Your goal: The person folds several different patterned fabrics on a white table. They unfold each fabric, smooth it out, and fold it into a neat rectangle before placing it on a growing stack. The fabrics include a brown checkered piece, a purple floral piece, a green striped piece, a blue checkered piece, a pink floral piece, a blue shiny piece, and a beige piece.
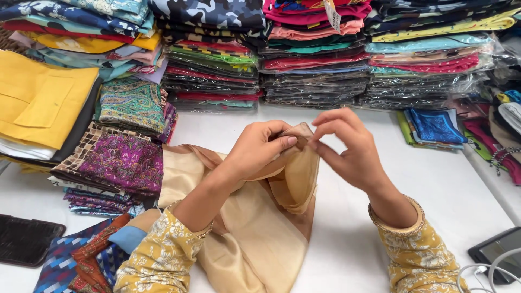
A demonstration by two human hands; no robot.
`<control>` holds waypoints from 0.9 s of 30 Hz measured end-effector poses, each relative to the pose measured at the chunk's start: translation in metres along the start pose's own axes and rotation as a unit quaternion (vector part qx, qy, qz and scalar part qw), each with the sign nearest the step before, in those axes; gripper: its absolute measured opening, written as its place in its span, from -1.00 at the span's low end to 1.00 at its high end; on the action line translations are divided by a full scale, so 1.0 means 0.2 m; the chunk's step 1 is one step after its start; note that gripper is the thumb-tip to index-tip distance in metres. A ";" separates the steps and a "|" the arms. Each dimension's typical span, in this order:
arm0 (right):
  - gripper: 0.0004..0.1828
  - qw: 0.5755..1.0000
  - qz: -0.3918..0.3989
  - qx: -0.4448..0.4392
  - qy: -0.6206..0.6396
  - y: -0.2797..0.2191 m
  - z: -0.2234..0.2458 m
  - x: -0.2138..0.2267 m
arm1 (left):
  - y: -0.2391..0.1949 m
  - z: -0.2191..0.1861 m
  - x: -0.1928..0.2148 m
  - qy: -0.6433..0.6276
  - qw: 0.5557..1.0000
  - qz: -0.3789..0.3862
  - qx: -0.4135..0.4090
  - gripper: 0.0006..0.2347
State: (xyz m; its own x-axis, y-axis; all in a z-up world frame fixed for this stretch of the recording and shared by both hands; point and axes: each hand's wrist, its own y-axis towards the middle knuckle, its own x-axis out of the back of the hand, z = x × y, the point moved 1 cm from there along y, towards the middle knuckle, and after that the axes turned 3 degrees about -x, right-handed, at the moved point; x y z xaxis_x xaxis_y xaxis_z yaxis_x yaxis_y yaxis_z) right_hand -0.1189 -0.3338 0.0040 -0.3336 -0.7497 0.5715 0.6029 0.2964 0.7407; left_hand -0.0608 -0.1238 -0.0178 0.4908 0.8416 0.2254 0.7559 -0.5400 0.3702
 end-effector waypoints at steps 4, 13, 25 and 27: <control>-0.70 1.000 0.018 0.003 -0.022 0.01 0.03 -0.04 | 0.00 0.06 -0.02 -0.066 0.998 0.013 -0.016 -0.81; -0.63 0.998 0.037 0.032 -0.026 0.01 0.03 -0.05 | 0.01 0.16 -0.03 -0.163 0.983 0.021 0.081 -0.73; -0.77 0.998 0.053 -0.021 0.002 0.02 -0.01 0.05 | -0.01 -0.02 0.01 0.072 0.989 -0.101 -0.074 -0.80; -0.79 0.997 0.046 -0.048 0.030 0.02 0.00 0.06 | -0.01 -0.02 0.01 0.095 0.990 -0.105 0.018 -0.82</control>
State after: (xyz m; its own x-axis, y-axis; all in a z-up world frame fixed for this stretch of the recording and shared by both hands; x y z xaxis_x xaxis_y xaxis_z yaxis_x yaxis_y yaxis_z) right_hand -0.1203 -0.3415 0.0137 -0.2321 -0.7569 0.6109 0.6969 0.3088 0.6473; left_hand -0.0637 -0.1211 -0.0141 0.2333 0.9207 0.3129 0.8491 -0.3497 0.3959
